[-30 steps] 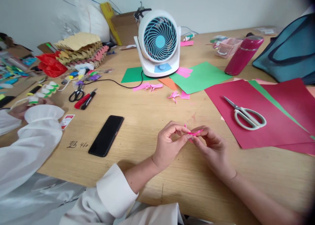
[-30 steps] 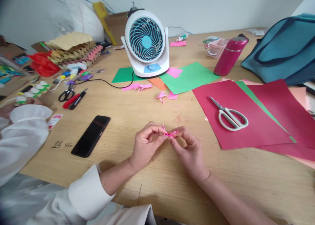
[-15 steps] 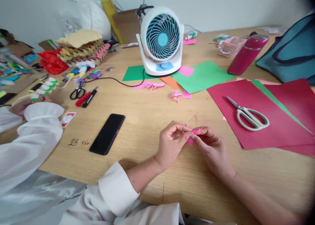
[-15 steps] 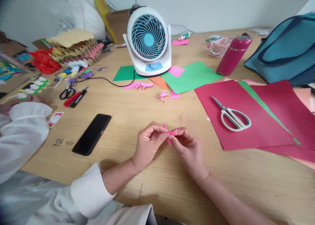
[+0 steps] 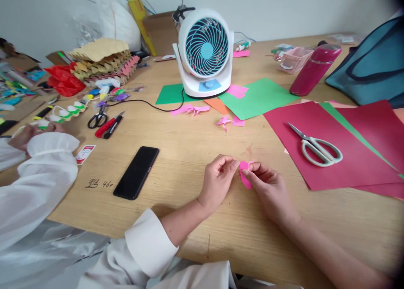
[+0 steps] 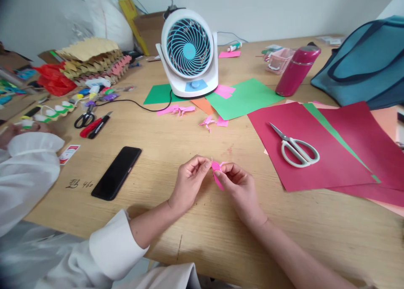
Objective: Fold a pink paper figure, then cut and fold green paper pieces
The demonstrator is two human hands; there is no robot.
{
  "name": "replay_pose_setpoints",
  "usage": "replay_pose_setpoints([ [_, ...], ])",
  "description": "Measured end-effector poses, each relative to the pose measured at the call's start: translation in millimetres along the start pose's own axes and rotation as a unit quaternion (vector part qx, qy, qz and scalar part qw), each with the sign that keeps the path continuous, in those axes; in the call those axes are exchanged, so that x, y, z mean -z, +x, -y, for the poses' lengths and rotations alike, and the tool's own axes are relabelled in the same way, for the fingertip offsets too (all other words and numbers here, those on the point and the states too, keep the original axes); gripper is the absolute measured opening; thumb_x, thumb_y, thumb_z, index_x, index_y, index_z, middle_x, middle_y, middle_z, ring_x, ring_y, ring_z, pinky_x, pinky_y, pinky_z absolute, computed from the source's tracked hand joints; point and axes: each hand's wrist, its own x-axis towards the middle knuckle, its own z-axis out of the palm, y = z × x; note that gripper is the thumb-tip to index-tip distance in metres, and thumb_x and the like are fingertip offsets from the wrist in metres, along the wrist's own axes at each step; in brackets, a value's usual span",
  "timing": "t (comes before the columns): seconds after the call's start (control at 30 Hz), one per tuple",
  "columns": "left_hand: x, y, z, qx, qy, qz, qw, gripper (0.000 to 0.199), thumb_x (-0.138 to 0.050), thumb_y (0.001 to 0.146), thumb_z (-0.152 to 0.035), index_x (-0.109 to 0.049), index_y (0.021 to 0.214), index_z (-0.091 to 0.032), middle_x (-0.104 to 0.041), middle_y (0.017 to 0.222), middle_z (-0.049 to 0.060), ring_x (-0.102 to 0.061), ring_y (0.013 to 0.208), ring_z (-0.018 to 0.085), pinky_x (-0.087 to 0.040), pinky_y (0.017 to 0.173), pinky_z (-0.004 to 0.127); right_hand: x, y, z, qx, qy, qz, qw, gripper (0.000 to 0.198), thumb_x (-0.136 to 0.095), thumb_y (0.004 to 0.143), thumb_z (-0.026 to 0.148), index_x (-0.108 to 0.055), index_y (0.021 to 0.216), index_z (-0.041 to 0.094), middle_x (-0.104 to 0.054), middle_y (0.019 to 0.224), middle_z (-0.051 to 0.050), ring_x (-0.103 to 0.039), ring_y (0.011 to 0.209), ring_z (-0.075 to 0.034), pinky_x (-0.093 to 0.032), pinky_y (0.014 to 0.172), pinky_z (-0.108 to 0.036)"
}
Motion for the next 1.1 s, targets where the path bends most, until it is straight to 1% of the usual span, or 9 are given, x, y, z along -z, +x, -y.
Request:
replay_pose_setpoints([
  [0.17, 5.6, 6.1, -2.9, 0.012, 0.015, -0.022, 1.000, 0.024, -0.063, 0.090, -0.039, -0.064, 0.105, -0.020, -0.063, 0.097, 0.004, -0.057, 0.085, 0.014, -0.045, 0.080, 0.026, 3.3, 1.6, 0.9, -0.034, 0.018, -0.004, 0.999, 0.022, -0.082, 0.075, 0.036, -0.068, 0.076, 0.019, -0.060, 0.073, 0.001, -0.048, 0.064, -0.008, -0.038, 0.059, -0.020],
  [0.3, 5.5, 8.5, -8.5, 0.062, -0.015, 0.018, 0.998, 0.043, -0.074, 0.081, -0.036, -0.058, 0.118, -0.020, -0.063, 0.106, 0.005, -0.058, 0.086, 0.013, -0.046, 0.077, 0.025, 3.3, 2.1, 0.2, -0.041, 0.016, 0.006, 0.999, 0.023, -0.082, 0.075, 0.037, -0.068, 0.077, 0.019, -0.057, 0.069, 0.003, -0.043, 0.059, -0.007, -0.034, 0.054, -0.019],
  [0.37, 5.6, 9.0, -8.9, 0.077, -0.023, 0.055, 0.995, 0.037, -0.075, 0.079, -0.035, -0.062, 0.109, -0.018, -0.065, 0.099, 0.004, -0.058, 0.083, 0.013, -0.046, 0.076, 0.026, 2.5, 1.6, 0.2, -0.035, -0.001, 0.013, 0.999, 0.023, -0.081, 0.076, 0.038, -0.068, 0.077, 0.019, -0.056, 0.067, 0.003, -0.042, 0.058, -0.007, -0.034, 0.054, -0.020],
  [0.47, 7.6, 10.7, -7.4, 0.074, -0.032, 0.095, 0.992, 0.023, -0.075, 0.079, -0.035, -0.065, 0.089, -0.016, -0.065, 0.084, 0.002, -0.057, 0.073, 0.012, -0.045, 0.070, 0.026, 1.1, 0.6, 0.3, -0.009, -0.032, 0.025, 0.999, 0.022, -0.082, 0.075, 0.037, -0.070, 0.077, 0.020, -0.061, 0.073, 0.001, -0.048, 0.064, -0.009, -0.040, 0.059, -0.021],
  [0.6, 13.1, 16.1, -8.6, -0.004, 0.034, 0.096, 0.995, 0.021, -0.078, 0.075, -0.030, -0.063, 0.071, -0.016, -0.061, 0.076, 0.001, -0.056, 0.074, 0.013, -0.043, 0.070, 0.027, 2.6, 0.3, -2.2, 0.033, -0.047, 0.033, 0.998, 0.020, -0.084, 0.073, 0.035, -0.071, 0.079, 0.022, -0.063, 0.078, 0.001, -0.055, 0.072, -0.011, -0.045, 0.068, -0.023],
  [0.7, 16.4, 18.8, -12.8, -0.043, 0.092, 0.107, 0.989, 0.018, -0.078, 0.075, -0.026, -0.064, 0.069, -0.016, -0.061, 0.077, 0.001, -0.056, 0.079, 0.014, -0.042, 0.074, 0.027, 5.5, 1.1, -5.1, 0.052, -0.068, 0.047, 0.995, 0.017, -0.082, 0.075, 0.033, -0.071, 0.081, 0.022, -0.065, 0.079, 0.000, -0.057, 0.075, -0.013, -0.047, 0.072, -0.024],
  [0.83, 16.9, 17.1, -14.6, 0.020, 0.081, 0.124, 0.989, 0.020, -0.076, 0.076, -0.028, -0.062, 0.070, -0.015, -0.061, 0.072, -0.001, -0.054, 0.071, 0.012, -0.041, 0.071, 0.026, 6.5, 0.7, -6.6, 0.080, -0.077, 0.058, 0.992, 0.018, -0.079, 0.079, 0.030, -0.067, 0.091, 0.024, -0.066, 0.087, -0.001, -0.060, 0.081, -0.014, -0.048, 0.075, -0.025],
  [0.93, 15.6, 15.3, -11.0, 0.084, 0.005, 0.127, 0.988, 0.027, -0.076, 0.076, -0.033, -0.058, 0.069, -0.015, -0.057, 0.068, -0.002, -0.049, 0.066, 0.010, -0.038, 0.065, 0.024, 6.0, -2.3, -4.6, 0.117, -0.078, 0.053, 0.989, 0.022, -0.075, 0.084, 0.026, -0.059, 0.099, 0.027, -0.062, 0.087, 0.002, -0.057, 0.080, -0.012, -0.048, 0.074, -0.024],
  [1.1, 11.8, 12.7, -7.0, 0.147, -0.118, 0.140, 0.972, 0.036, -0.080, 0.072, -0.039, -0.054, 0.067, -0.014, -0.052, 0.064, -0.005, -0.045, 0.061, 0.007, -0.035, 0.063, 0.022, 7.3, -8.0, 1.7, 0.155, -0.128, 0.063, 0.978, 0.014, -0.069, 0.089, 0.024, -0.056, 0.094, 0.026, -0.056, 0.084, 0.002, -0.054, 0.079, -0.013, -0.046, 0.073, -0.026],
])
